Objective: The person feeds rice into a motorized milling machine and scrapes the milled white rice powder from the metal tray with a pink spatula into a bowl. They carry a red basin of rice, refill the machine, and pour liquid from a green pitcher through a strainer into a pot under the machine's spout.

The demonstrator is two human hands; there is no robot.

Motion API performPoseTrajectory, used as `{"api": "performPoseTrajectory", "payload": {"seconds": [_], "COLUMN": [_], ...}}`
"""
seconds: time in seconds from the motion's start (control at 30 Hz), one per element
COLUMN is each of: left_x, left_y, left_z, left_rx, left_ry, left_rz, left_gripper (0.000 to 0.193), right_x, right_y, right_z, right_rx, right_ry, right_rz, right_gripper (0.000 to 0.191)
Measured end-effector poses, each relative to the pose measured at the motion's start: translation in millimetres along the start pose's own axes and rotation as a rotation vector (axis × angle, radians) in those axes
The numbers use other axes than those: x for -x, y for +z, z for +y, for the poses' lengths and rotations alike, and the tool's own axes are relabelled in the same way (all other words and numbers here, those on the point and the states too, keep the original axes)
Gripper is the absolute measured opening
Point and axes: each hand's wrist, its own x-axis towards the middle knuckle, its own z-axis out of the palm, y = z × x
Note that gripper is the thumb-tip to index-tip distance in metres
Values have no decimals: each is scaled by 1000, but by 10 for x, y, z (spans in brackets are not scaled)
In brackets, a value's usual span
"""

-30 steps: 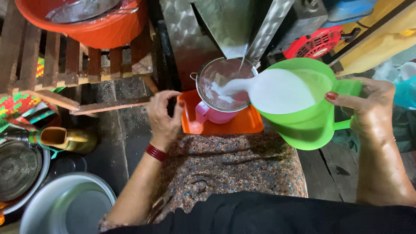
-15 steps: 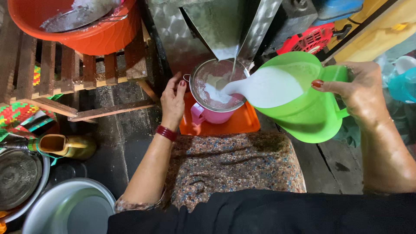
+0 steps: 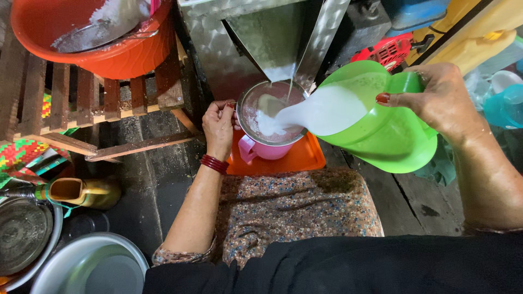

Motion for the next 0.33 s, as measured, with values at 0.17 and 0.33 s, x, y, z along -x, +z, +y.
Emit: {"api": "performPoseTrajectory", "payload": {"seconds": [0.17,0.33], "left_x": [22,-17], "left_y": [-2,-19], "left_z": [9,-36], "left_rx": [-2,-25], "left_ry": [-6,-6], "left_rz": [6,9], "left_gripper": [15,16], "right_x": [-68,-132], "right_y": [-8,19], "right_z": [-75,-137], "right_rx": [128,112], "right_ry": [110,6], "right_rz": [-49,-61], "right_gripper": [38,41]}}
